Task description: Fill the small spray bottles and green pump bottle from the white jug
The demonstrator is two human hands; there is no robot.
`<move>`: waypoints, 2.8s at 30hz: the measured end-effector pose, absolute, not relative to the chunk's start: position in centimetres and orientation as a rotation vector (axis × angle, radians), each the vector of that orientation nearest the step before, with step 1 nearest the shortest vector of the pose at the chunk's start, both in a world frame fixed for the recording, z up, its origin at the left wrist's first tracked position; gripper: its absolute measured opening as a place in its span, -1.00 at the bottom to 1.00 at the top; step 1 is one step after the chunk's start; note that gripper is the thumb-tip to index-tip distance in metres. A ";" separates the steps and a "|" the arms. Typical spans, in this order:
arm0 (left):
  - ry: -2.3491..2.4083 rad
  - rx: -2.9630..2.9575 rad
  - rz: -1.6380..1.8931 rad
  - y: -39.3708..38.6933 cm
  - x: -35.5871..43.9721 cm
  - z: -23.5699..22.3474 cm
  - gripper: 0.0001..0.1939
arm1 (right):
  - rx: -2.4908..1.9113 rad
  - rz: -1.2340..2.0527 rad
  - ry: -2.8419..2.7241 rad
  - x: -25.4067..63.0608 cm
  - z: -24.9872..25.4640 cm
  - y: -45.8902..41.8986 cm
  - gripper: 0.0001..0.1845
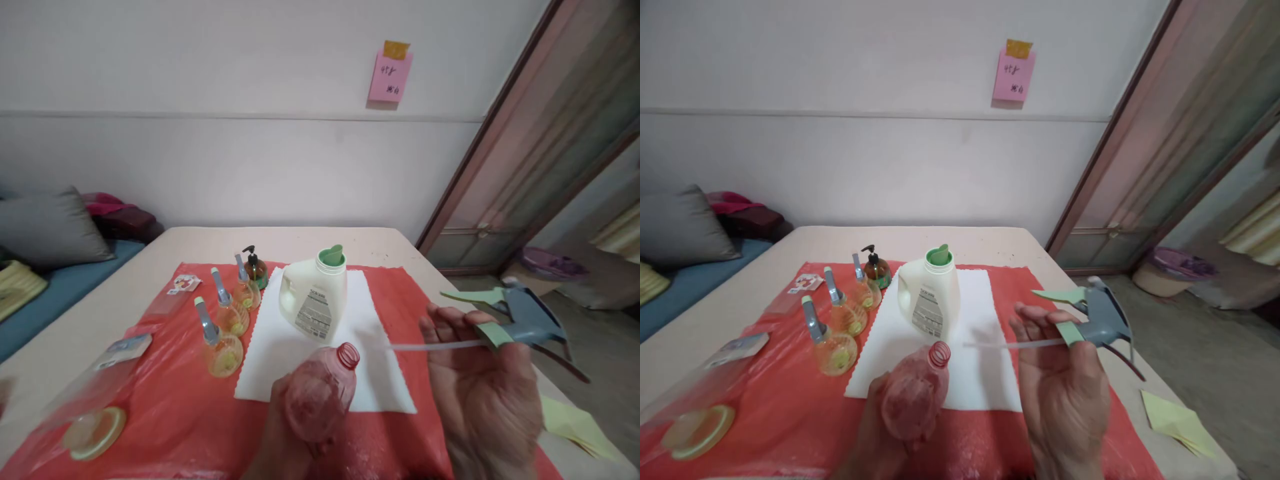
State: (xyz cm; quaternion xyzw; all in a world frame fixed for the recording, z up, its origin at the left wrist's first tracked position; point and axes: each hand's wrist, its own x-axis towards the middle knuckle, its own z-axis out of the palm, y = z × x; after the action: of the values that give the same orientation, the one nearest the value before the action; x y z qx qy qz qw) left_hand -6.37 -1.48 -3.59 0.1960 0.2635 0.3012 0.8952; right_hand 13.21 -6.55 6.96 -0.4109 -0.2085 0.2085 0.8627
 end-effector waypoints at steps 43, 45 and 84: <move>0.957 0.950 1.191 16.4 -3.4 12.2 -0.64 | -0.833 0.906 0.119 16.3 -2.3 -2.0 -0.54; 0.973 1.013 1.207 16.8 -3.3 12.7 -0.60 | -0.831 0.903 0.117 16.3 -2.2 -2.0 -0.54; 0.891 1.997 1.051 14.8 -0.4 22.7 -0.33 | -0.814 0.884 0.126 16.4 -0.3 -2.4 -0.45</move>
State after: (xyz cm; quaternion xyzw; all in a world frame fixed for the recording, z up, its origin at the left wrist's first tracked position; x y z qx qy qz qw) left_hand -0.41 14.79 22.65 0.7712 0.3438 0.4057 0.3500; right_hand 16.37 -2.38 -0.28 -0.3827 0.0591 0.4156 0.8230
